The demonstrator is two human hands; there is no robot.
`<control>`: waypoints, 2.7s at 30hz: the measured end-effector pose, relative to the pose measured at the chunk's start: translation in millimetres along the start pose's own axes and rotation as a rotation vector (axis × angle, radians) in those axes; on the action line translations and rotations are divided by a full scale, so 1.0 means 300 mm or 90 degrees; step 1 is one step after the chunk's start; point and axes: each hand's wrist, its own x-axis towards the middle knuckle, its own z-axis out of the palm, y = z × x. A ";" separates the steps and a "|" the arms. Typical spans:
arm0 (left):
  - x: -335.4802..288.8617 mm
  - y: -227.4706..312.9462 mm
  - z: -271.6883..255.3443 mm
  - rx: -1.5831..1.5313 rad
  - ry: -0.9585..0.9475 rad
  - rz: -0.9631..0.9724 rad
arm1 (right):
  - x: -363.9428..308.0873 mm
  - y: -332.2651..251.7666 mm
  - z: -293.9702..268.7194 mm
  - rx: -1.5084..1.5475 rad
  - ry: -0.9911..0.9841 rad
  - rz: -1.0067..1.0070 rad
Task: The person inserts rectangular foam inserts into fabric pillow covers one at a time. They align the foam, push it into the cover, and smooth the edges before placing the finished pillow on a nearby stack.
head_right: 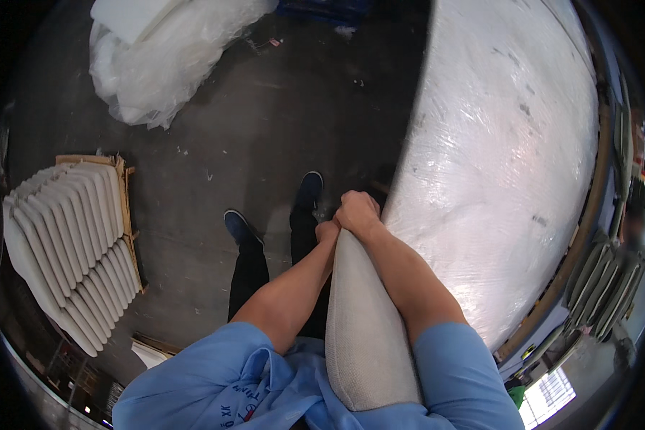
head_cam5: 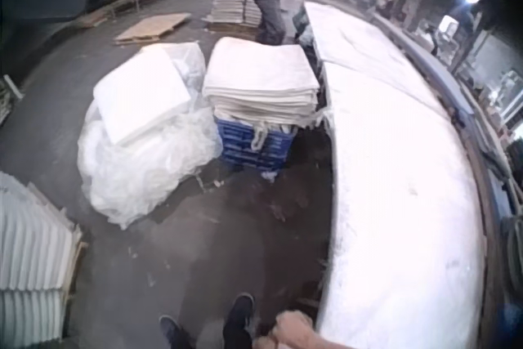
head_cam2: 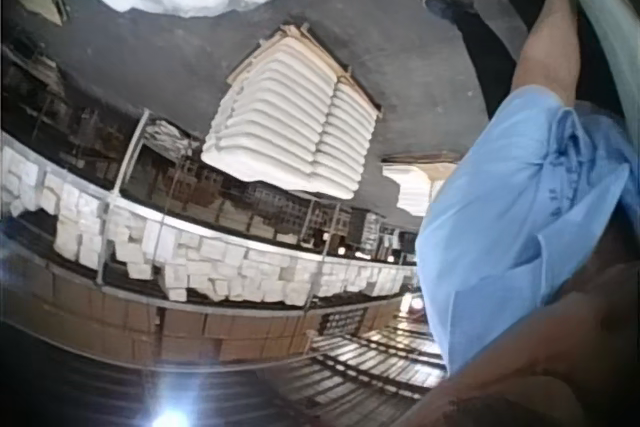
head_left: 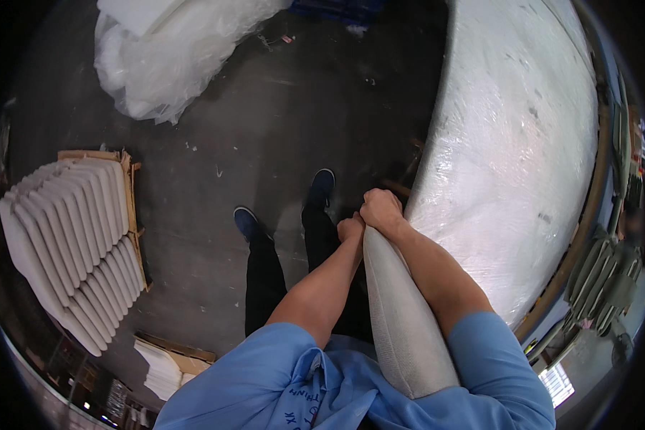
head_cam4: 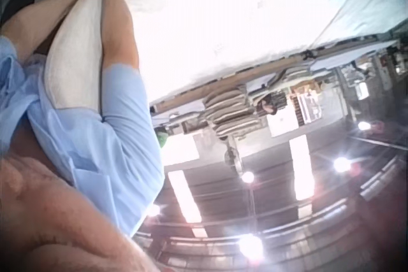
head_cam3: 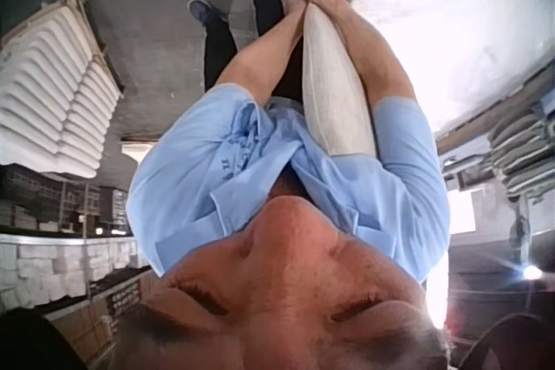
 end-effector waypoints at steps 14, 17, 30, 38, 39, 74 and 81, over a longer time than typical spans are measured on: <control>-0.220 -0.117 -0.155 -0.709 -0.723 0.032 | -0.022 -0.013 -0.015 0.146 -0.005 0.005; -0.229 -0.126 -0.168 -0.694 -0.730 0.052 | -0.041 -0.015 -0.060 0.099 0.000 -0.029; -0.265 -0.222 -0.136 -0.798 -0.711 -0.012 | -0.097 -0.021 0.028 0.057 0.174 -0.137; -0.282 -0.374 -0.174 -0.921 -0.696 0.031 | -0.138 -0.174 0.099 -0.033 -0.031 -0.125; -0.280 -0.376 -0.168 -0.916 -0.662 0.052 | -0.130 -0.165 0.086 -0.026 -0.061 -0.102; -0.110 -0.064 -0.076 -0.505 -0.164 0.032 | -0.152 0.043 0.021 -0.052 0.137 -0.148; -0.164 -0.171 -0.096 -0.772 -0.314 -0.028 | -0.126 -0.005 -0.025 0.062 0.077 -0.092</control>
